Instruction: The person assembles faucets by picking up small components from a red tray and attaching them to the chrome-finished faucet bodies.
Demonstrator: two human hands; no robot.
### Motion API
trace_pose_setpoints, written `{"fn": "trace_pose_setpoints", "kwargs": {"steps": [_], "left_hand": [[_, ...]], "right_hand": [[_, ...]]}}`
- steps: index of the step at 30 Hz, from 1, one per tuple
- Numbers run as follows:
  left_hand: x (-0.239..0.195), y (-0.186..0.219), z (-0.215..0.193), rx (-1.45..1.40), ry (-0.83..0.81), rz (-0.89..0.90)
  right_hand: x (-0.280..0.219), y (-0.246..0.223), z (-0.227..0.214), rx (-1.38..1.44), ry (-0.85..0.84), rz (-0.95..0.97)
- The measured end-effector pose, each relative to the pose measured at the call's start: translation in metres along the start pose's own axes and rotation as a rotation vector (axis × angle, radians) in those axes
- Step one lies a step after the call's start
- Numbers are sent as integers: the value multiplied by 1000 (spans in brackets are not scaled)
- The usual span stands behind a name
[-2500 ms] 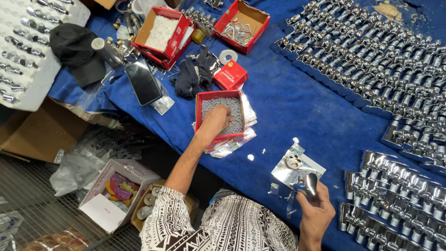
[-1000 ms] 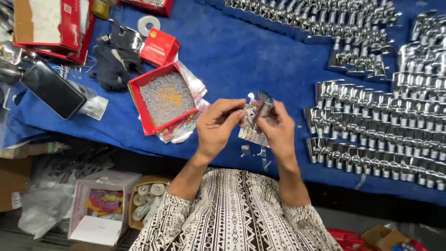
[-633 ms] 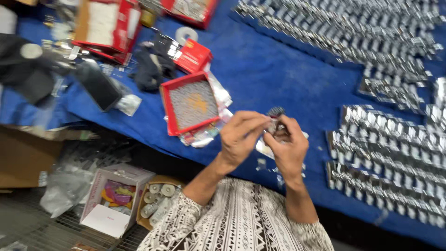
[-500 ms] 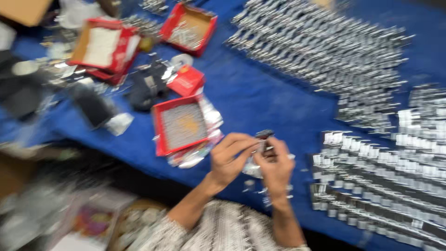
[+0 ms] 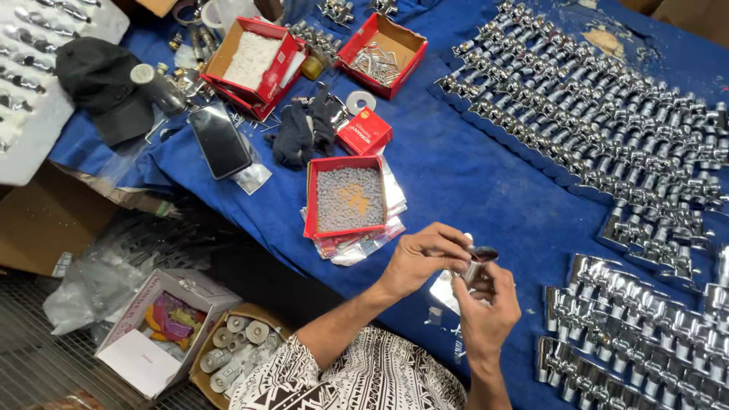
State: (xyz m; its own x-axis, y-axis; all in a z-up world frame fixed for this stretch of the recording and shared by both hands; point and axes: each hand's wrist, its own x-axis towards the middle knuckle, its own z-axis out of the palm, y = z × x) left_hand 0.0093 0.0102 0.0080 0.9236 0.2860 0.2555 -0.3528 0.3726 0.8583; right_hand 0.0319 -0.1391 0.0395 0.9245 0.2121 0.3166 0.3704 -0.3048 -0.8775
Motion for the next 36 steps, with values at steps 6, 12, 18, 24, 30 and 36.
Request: {"fn": "trace_pose_setpoints", "kwargs": {"steps": [6,12,18,24,30,36], "left_hand": [[-1,10,6,-302,-230,-341],[-22,0,24,-345,-332,-335],[-26,-11,20,-413,-321,-379],[-23,-6,23,-389,-295,-413],[-23,-18,32,-538,-256,-577],[-35,-42,33,-513,-461,-657]], "right_hand": [[-19,-2,-16,-58,17,-4],[-35,-12,-27,-161,94,-92],[-44,-11,-29,-154,106,-59],[-40,23,-32,46,55,110],[-57,63,-57,312,81,150],[-69,84,-76,571,3,148]]}}
